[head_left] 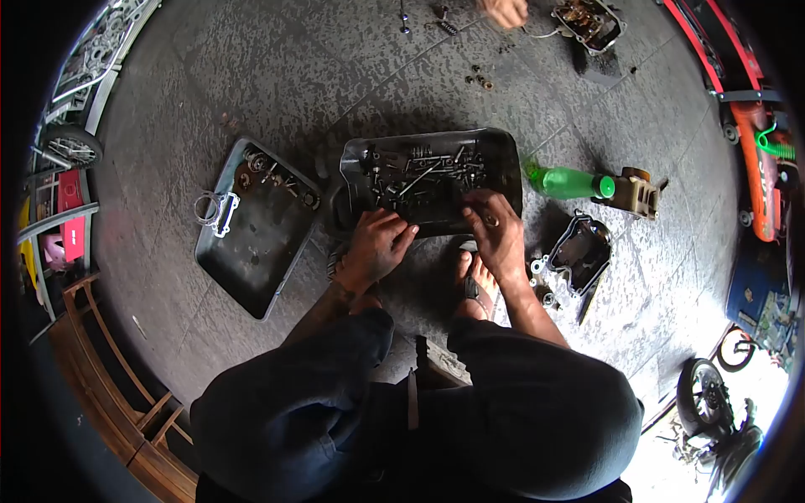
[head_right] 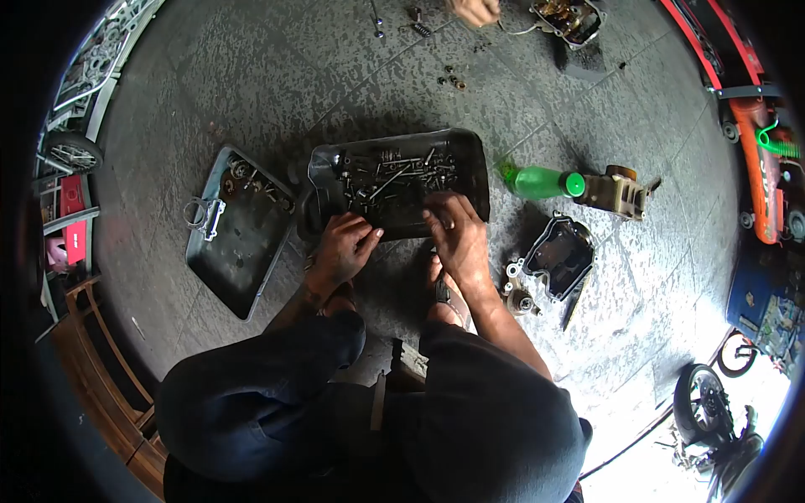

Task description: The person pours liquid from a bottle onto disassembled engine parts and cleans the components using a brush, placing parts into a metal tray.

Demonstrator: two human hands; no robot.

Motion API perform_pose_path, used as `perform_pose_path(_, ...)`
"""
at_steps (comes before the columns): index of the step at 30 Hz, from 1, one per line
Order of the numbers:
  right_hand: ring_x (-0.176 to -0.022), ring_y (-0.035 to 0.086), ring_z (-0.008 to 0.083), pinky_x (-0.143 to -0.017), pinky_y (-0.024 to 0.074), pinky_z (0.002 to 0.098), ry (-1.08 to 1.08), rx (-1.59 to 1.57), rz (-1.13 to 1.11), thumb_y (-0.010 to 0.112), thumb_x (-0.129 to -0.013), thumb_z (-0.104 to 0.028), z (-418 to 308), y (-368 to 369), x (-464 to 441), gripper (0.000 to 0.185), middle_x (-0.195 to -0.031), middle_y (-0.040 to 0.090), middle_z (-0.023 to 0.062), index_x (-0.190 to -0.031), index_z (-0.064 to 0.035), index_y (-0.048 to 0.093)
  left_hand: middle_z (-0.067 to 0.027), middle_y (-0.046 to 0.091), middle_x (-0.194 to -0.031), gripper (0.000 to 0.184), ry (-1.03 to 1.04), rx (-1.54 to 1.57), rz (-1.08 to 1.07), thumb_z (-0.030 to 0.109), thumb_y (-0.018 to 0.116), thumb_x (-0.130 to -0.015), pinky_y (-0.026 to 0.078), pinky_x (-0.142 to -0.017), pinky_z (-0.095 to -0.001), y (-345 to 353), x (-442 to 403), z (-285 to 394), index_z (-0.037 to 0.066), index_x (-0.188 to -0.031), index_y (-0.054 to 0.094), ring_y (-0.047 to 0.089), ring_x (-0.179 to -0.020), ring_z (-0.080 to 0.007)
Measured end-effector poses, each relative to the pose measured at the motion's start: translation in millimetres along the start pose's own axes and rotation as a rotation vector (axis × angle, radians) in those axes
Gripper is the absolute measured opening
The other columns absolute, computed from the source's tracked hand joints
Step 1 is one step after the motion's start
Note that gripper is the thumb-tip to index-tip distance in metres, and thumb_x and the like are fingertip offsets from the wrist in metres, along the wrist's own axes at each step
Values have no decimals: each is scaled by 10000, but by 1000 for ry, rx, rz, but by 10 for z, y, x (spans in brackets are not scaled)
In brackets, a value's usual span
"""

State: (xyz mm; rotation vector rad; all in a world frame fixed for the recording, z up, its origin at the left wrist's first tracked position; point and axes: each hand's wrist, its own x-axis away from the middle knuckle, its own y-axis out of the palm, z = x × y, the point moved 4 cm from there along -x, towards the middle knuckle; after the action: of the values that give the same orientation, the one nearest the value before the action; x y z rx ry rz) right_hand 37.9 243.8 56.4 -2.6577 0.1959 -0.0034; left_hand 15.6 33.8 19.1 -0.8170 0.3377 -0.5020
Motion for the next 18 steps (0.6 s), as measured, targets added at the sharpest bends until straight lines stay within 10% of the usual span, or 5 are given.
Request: perform_pose_path(18,-953,677,246,-794,524,333,60,67,19,620,-872,-38,-86,-310,-527,182,-1008,676,109,-1050,-57,648,-44,636,-880,140,41,205,-93,50,618,-842,438,-791,-377,81,-157,228,92,-971,654,592,-864,-247)
